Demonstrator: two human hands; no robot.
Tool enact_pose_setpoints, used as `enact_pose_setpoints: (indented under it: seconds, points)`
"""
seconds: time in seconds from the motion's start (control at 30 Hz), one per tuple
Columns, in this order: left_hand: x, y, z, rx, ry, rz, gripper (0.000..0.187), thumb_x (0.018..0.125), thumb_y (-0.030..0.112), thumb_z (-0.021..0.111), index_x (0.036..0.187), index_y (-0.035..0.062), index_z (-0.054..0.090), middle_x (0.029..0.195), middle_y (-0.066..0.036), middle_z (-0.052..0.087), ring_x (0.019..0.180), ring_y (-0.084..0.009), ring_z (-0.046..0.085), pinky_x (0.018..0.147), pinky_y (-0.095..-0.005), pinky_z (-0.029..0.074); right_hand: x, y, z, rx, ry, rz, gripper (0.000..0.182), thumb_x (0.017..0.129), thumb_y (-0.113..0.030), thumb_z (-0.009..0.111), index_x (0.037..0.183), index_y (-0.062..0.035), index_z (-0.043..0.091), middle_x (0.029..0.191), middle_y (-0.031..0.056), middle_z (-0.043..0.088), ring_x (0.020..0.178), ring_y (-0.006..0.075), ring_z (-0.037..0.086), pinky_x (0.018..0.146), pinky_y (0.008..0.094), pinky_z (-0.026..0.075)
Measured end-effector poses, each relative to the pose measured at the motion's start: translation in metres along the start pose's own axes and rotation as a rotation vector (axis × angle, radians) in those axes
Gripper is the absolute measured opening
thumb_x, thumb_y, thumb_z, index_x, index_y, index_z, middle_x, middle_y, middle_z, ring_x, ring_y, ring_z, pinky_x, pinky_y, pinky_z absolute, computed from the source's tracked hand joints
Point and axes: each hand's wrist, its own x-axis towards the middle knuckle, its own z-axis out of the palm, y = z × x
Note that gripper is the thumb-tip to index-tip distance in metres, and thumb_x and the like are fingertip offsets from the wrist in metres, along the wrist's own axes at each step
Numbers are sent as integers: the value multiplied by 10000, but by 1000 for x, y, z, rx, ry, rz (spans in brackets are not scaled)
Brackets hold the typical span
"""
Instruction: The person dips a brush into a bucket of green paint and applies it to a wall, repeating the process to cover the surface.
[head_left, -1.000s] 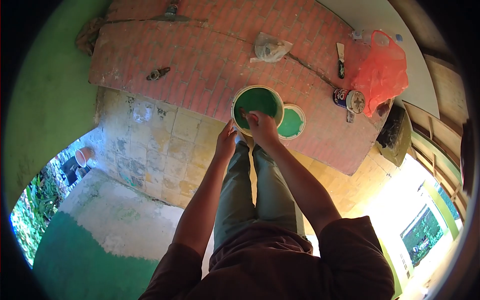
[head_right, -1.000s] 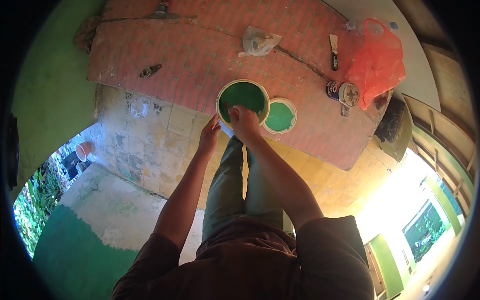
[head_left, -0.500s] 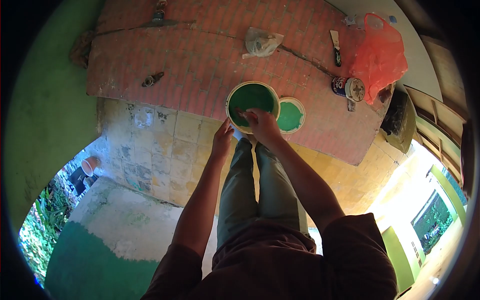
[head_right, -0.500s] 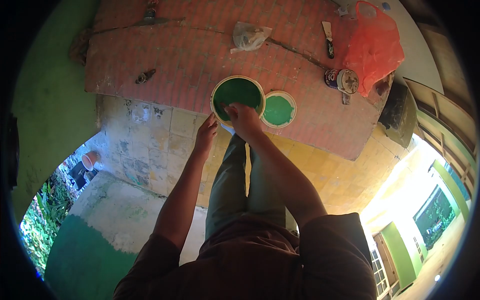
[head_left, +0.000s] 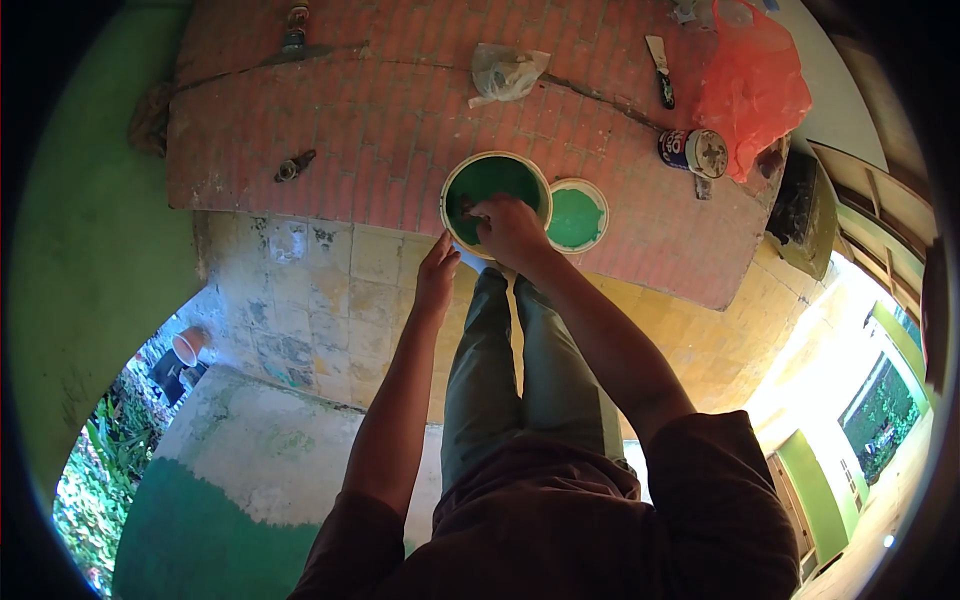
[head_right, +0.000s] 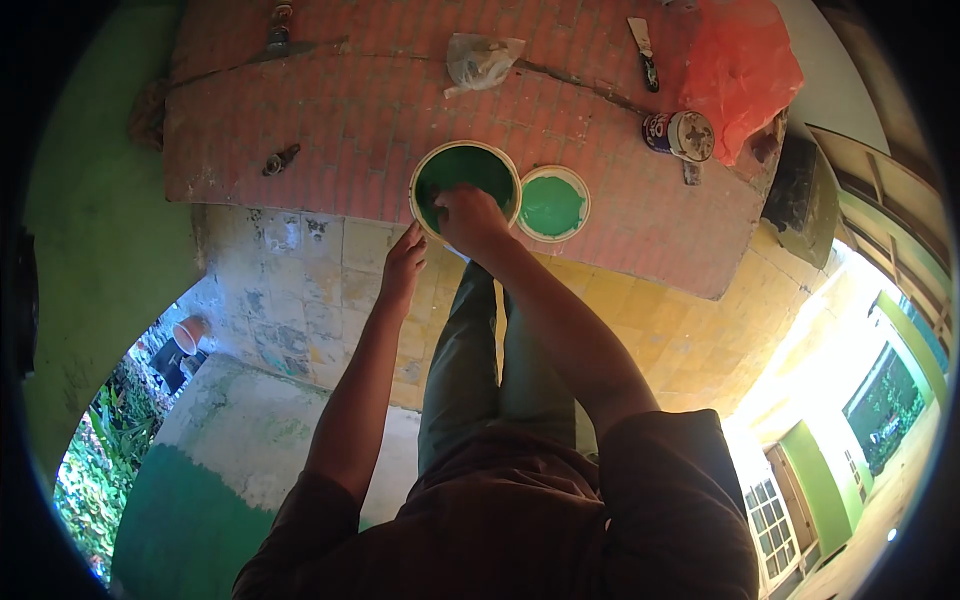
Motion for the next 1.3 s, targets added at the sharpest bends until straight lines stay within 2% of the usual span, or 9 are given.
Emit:
enact_pose_setpoints:
  seconds: [0.33, 0.4, 0.53, 0.6, 0.8, 0.93, 1.0, 1.1, 1.3]
  points:
    - [-2, 3, 3, 11, -27, 28, 592, 939, 240, 455, 1478, 135, 233, 1521, -94, 258, 1400, -255, 221, 1092, -467, 185, -4, 5, -9, 157, -41, -73, 218, 761, -14, 553, 938, -26, 680, 887, 182, 651, 837, 330, 646, 736, 382, 512]
    - [-2, 2, 1, 35, -28, 38, 590, 935, 228, 458, 1477, 143, 241, 1519, -92, 263, 1398, -257, 226, 1091, -479, 183, -13, 10, -19, 235, -21, 35, 213, 796, -42, 557, 979, -20, 663, 882, 163, 660, 829, 265, 667, 730, 353, 516]
    - [-2, -6, -1, 14, -12, 53, 582, 933, 228, 468, 1470, 142, 263, 1507, -91, 290, 1387, -255, 253, 1084, -482, 205, -38, 38, -40, 384, 23, 137, 215, 860, -85, 565, 1046, 3, 628, 870, 145, 667, 815, 218, 666, 739, 342, 528]
    - [-4, -12, 0, 9, 71, 21, 563, 934, 235, 473, 1458, 141, 289, 1489, -97, 322, 1367, -252, 291, 1073, -484, 232, -55, 68, -47, 924, -24, 351, 234, 905, -133, 557, 1085, 7, 607, 860, 133, 664, 763, 233, 664, 705, 357, 542]
    - [-4, -58, -10, 81, 115, -4, 531, 940, 232, 466, 1441, 144, 317, 1462, -64, 379, 1342, -232, 332, 1058, -473, 260, -123, 99, -112, 1314, -8, 537, 319, 951, -220, 502, 1155, 19, 559, 906, 125, 653, 825, 226, 655, 747, 344, 541]
    - [-13, -71, -12, 128, 103, -33, 519, 942, 224, 457, 1437, 143, 325, 1457, -48, 390, 1337, -223, 338, 1053, -466, 265, -158, 147, -126, 1427, 100, 531, 358, 949, -247, 504, 1172, 30, 541, 899, 127, 654, 821, 227, 652, 744, 337, 535]
    - [-18, -69, -9, 124, 160, -36, 487, 925, 99, 436, 1384, -35, 346, 1407, -204, 414, 1329, -248, 377, 1090, -325, 266, -165, 178, -121, 1490, 213, 587, 337, 946, -235, 508, 1155, 24, 557, 899, 126, 653, 799, 226, 648, 737, 338, 534]
    - [-23, -73, -7, 171, 171, -40, 475, 921, 89, 440, 1371, -44, 364, 1392, -205, 434, 1319, -250, 393, 1085, -324, 275, -162, 225, -95, 1505, 314, 682, 314, 943, -223, 509, 1136, 16, 574, 890, 128, 649, 789, 226, 643, 735, 341, 533]
    - [-23, -76, 1, 173, 147, -64, 464, 916, 64, 444, 1362, -47, 378, 1392, -209, 431, 1321, -244, 392, 1079, -315, 283, -138, 257, -40, 1495, 263, 785, 258, 922, -215, 538, 1051, 1, 597, 816, 118, 619, 777, 225, 632, 722, 350, 535]
